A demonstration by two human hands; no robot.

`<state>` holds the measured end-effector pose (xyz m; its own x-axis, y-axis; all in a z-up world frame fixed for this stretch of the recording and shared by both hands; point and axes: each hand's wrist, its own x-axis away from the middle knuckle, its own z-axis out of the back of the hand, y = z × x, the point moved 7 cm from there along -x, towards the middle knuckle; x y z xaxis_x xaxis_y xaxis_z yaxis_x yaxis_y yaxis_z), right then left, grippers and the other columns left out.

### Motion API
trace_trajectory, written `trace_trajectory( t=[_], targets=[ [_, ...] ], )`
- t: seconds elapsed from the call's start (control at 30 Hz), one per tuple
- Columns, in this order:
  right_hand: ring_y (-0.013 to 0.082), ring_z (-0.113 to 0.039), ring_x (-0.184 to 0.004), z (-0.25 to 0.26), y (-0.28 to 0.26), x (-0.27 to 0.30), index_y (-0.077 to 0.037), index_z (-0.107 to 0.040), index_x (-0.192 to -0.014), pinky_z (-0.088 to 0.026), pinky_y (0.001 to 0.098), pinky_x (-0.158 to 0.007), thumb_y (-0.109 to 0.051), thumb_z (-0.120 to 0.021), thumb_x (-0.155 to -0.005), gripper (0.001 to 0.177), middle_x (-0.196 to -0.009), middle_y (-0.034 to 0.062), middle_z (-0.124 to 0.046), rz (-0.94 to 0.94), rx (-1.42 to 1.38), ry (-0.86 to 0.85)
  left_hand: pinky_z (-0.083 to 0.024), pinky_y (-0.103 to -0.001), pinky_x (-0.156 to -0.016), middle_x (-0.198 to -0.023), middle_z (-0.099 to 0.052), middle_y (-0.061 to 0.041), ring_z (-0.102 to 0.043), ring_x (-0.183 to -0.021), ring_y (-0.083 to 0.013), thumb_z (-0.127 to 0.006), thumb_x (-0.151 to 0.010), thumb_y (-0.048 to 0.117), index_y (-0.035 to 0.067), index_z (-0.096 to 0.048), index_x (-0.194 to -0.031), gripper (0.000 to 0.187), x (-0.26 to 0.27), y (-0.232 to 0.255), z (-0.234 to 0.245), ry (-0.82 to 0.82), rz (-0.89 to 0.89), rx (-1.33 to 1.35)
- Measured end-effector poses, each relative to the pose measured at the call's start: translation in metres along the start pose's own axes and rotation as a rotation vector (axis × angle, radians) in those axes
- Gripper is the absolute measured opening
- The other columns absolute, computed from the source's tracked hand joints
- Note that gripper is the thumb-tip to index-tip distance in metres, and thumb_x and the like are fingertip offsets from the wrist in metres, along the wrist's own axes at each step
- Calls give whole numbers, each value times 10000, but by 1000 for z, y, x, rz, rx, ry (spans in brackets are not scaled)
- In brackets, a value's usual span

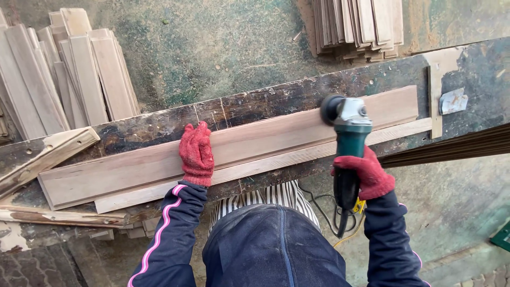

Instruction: The recorder uses an angle grinder with a sanding disc to smooth the surface of a wooden board on a workbench.

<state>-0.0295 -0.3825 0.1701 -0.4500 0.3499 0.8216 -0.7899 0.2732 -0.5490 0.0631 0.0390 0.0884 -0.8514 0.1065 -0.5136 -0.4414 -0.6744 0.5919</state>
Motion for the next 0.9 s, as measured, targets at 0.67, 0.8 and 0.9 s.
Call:
trace_trajectory(
  t=[0.67, 0.8, 0.9],
  targets=[
    [296, -684, -858, -124, 35, 59, -150, -721, -1144, -533, 407, -716, -115, -967, -439, 748, -906, 133, -695, -11, 468, -391, -413, -422, -1153, -1067, -775, -66, -708, -1057, -259, -434, -1079, 320, 81, -755, -1172, 411, -9, 8, 8, -14, 63, 106],
    [353, -650, -727, -70, 18, 41, -22, -692, -1074, -509, 446, -613, 14, -916, -452, 662, -811, 191, -650, -18, 192, -146, -419, -428, -1150, -1096, -771, -74, -714, -1048, -248, -449, -1072, 340, 95, -766, -1143, 407, -11, 10, 8, 6, 59, 134],
    [359, -700, -641, -44, 21, 24, -3, -661, -991, -554, 428, -567, 52, -901, -471, 575, -721, 202, -645, 49, 105, -94, -437, -429, -1142, -1075, -773, -56, -712, -1019, -244, -498, -1051, 343, 116, -773, -1157, 372, -6, 5, 5, -1, 72, 111]
  ],
)
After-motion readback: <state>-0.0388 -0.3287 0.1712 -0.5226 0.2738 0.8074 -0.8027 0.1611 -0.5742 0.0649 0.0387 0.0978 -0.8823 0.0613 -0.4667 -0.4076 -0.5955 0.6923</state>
